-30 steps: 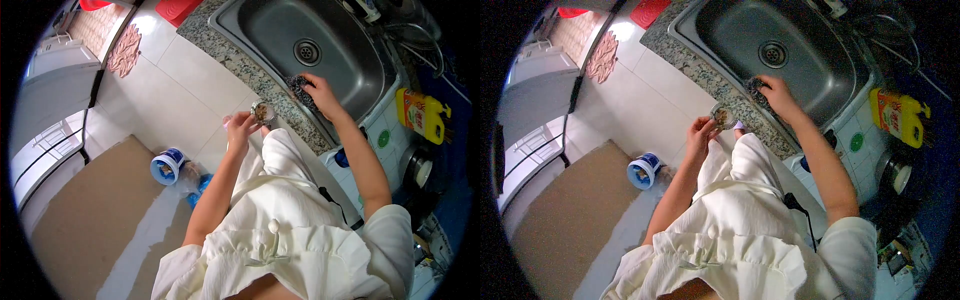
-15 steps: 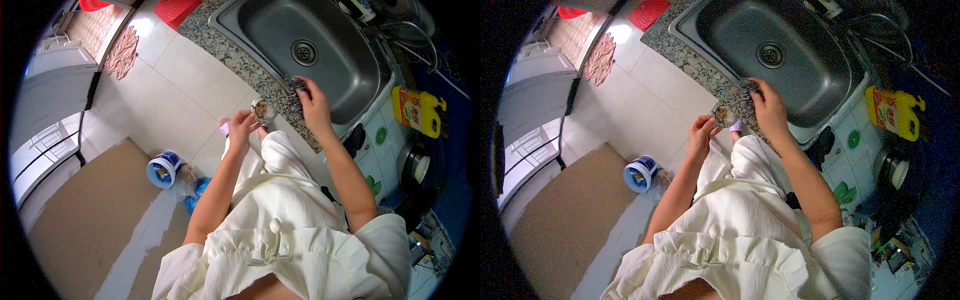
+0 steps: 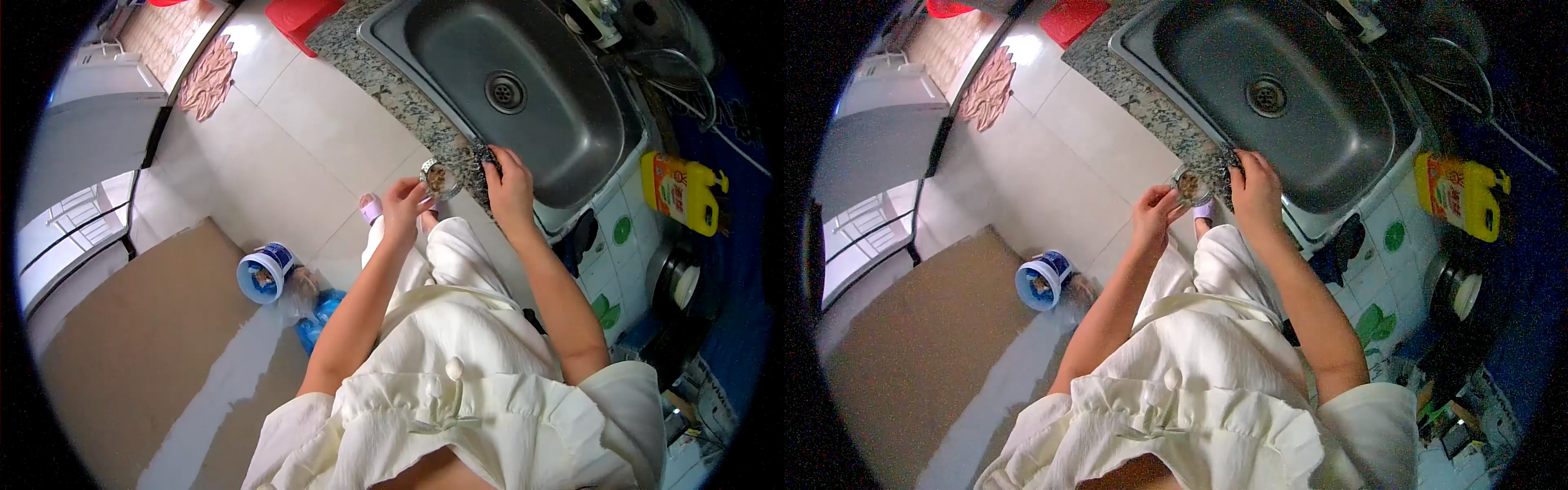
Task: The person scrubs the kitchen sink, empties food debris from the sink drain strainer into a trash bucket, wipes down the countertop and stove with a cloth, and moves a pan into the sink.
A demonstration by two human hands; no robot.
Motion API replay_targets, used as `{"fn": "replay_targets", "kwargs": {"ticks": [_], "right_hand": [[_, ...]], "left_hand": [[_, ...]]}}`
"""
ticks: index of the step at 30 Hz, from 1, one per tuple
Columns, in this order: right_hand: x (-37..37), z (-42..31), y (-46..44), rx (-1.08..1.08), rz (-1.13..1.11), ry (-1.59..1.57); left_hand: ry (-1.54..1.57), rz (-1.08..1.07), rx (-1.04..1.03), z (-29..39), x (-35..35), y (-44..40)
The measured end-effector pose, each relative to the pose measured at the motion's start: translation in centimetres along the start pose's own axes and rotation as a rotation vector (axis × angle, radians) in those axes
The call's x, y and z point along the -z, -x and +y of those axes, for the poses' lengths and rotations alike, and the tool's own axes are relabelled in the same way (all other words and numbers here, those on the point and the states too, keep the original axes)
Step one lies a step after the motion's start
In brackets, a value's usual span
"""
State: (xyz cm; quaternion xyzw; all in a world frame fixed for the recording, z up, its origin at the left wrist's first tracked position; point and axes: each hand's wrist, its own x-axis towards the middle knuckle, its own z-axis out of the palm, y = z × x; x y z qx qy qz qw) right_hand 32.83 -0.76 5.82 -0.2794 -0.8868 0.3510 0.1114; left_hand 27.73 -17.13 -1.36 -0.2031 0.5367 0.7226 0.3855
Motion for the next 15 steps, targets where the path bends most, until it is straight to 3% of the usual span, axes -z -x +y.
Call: {"fn": "replay_targets", "kwargs": {"ticks": [5, 10, 15], "right_hand": [[-1.6, -0.8, 0.4, 0.038, -0.082, 0.038], [-1.3, -0.5, 0.2, -0.077, -0.066, 0.012], [-2.7, -0.7, -0.2, -0.017, -0.075, 0.024]], "left_hand": [[-0.020, 0.009, -0.003, 0.2, -0.2, 0.1], [0.029, 0.008, -0.005, -0.3, 0.1, -0.3], [0.039, -0.011, -0.029, -0.3, -0.1, -0.4]]}}
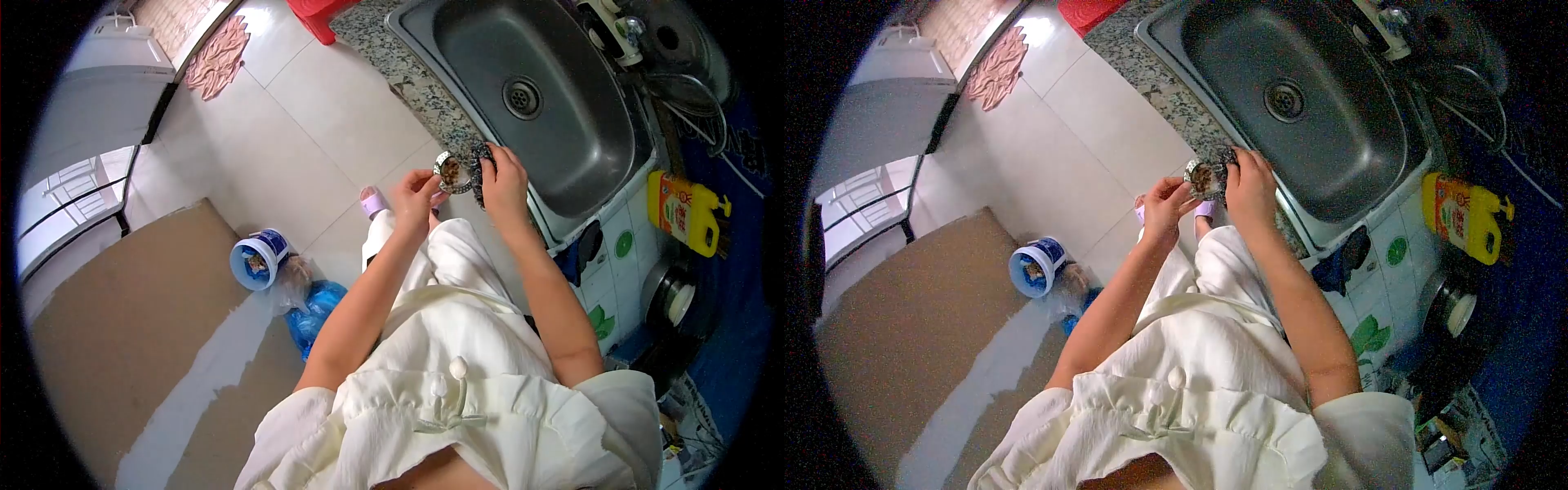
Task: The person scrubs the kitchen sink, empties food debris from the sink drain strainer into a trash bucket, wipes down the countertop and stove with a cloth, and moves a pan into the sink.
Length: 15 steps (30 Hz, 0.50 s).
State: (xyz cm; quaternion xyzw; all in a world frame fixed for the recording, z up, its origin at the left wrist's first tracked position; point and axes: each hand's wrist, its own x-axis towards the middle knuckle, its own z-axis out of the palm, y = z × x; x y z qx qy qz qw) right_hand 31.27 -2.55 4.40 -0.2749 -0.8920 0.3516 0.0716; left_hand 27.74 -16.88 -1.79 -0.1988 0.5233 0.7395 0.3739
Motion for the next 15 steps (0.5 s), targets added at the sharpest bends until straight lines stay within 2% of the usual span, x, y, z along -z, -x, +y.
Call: {"fn": "replay_targets", "kwargs": {"ticks": [5, 12, 15], "right_hand": [[-0.2, -0.2, -0.1, -0.029, -0.059, -0.105], [-0.6, -1.5, 1.1, 0.081, -0.050, -0.076], [-0.1, -1.7, 1.1, 0.058, -0.063, -0.192]], "left_hand": [[0.034, 0.001, -0.001, 0.1, 0.1, 0.0], [0.066, 0.031, 0.001, -0.3, 0.2, -0.3], [0.097, 0.033, -0.013, -0.3, 0.3, -0.2]]}}
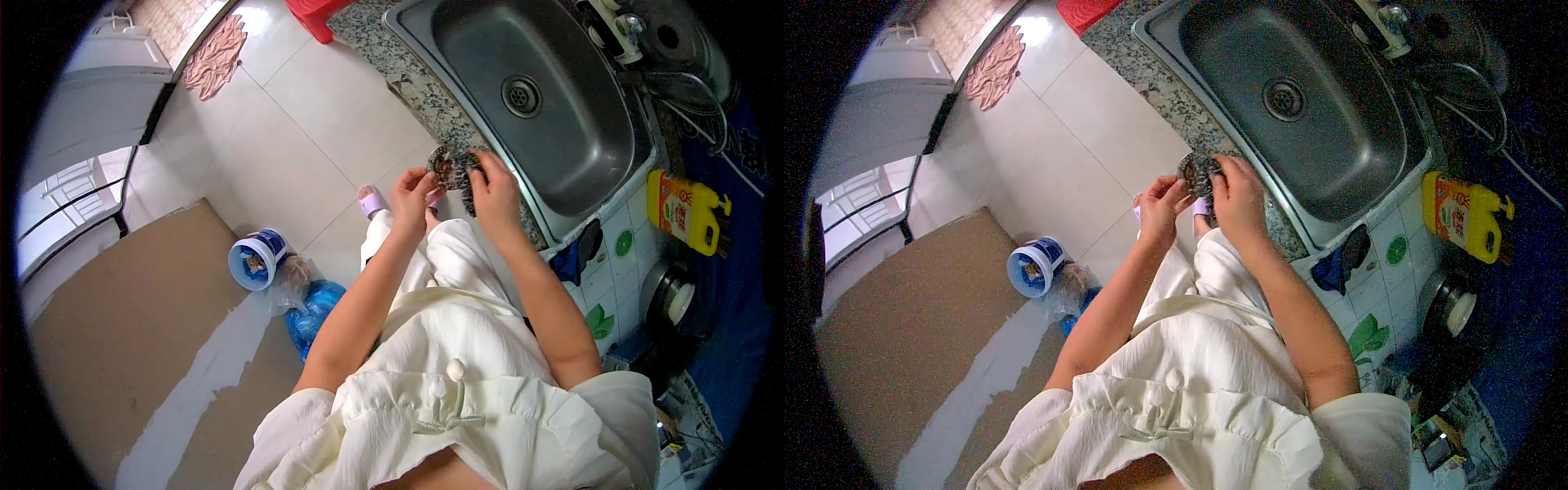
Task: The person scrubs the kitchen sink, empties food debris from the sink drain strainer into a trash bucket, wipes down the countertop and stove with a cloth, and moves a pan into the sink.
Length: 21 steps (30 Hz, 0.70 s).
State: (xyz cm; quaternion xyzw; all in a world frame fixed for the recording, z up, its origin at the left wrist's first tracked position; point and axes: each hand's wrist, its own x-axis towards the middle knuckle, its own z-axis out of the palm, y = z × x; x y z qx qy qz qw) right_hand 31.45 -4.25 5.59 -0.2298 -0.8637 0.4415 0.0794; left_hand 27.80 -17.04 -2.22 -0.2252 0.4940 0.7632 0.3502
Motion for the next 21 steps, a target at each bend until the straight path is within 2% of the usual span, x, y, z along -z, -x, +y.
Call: {"fn": "replay_targets", "kwargs": {"ticks": [5, 9, 11, 15, 17, 19, 21], "right_hand": [[2.5, 1.6, -1.6, -0.062, 0.060, 0.072], [-0.6, 2.4, -1.2, -0.053, 0.012, 0.107], [-1.3, 1.1, -0.6, -0.038, -0.057, -0.001], [-0.2, 0.9, -0.5, -0.056, -0.038, -0.177], [2.3, 2.2, -2.0, -0.230, -0.002, -0.329], [3.8, 6.1, -4.5, -0.282, 0.009, -0.598], [4.7, 7.9, -7.7, -0.252, 0.023, -0.515]], "left_hand": [[-0.018, 0.006, -0.006, 0.1, 0.3, -0.1], [-0.029, 0.013, -0.017, 0.4, 0.0, 0.3], [0.020, 0.007, -0.024, 0.1, 0.4, 0.1], [-0.029, 0.017, -0.011, 0.2, 0.8, 0.0], [-0.026, 0.018, -0.021, 0.3, 0.7, 0.3], [-0.023, 0.016, -0.032, 0.3, 0.5, 0.3], [-0.045, -0.009, -0.033, 0.1, 0.5, 0.5]]}}
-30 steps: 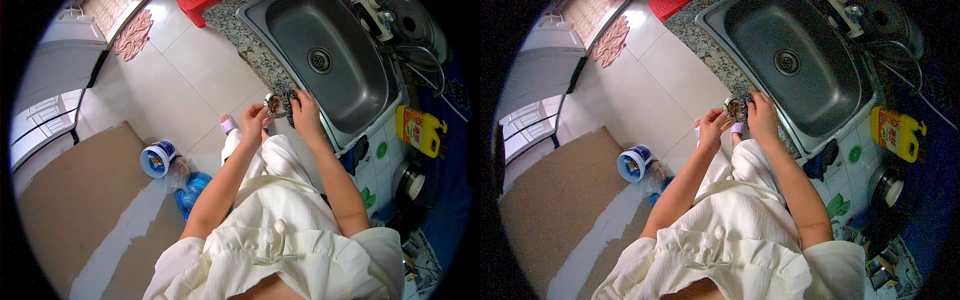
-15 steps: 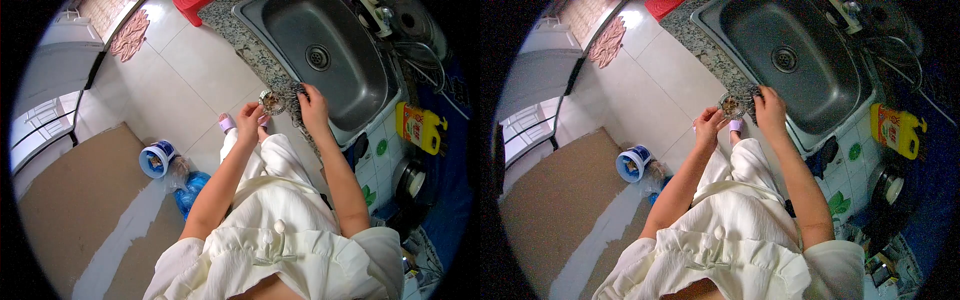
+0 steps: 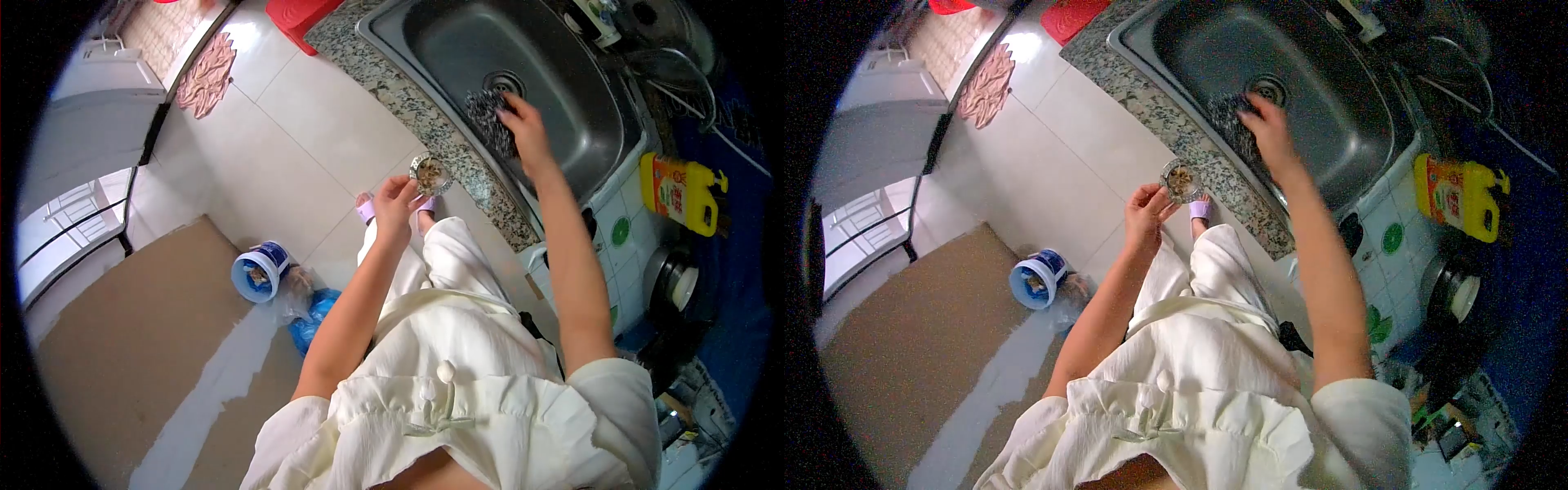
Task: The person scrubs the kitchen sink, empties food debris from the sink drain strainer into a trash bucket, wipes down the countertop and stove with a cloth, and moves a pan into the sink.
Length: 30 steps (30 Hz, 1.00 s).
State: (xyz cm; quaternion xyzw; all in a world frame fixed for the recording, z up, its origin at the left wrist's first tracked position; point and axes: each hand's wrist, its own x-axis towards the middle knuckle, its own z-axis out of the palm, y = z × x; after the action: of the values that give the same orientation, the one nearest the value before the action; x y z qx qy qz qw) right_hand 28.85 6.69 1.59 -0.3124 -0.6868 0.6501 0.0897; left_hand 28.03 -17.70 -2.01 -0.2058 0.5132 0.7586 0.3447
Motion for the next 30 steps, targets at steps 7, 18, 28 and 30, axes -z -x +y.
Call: {"fn": "replay_targets", "kwargs": {"ticks": [7, 18, 28, 30], "right_hand": [[0.4, 0.4, -3.1, 0.185, -0.390, 0.432], [5.5, -0.2, 2.7, 0.110, -0.481, 0.516], [-1.6, -0.8, 10.1, 0.233, 0.035, 0.548], [-3.5, -0.3, 10.6, 0.357, 0.125, 0.866]], "left_hand": [[-0.069, -0.013, 0.001, -0.2, -0.5, 0.7], [-0.102, -0.071, 0.135, -2.6, -0.6, 1.9], [-0.137, -0.063, 0.151, -2.2, -0.9, 2.5], [-0.127, -0.028, 0.116, -2.3, -1.0, 2.4]]}}
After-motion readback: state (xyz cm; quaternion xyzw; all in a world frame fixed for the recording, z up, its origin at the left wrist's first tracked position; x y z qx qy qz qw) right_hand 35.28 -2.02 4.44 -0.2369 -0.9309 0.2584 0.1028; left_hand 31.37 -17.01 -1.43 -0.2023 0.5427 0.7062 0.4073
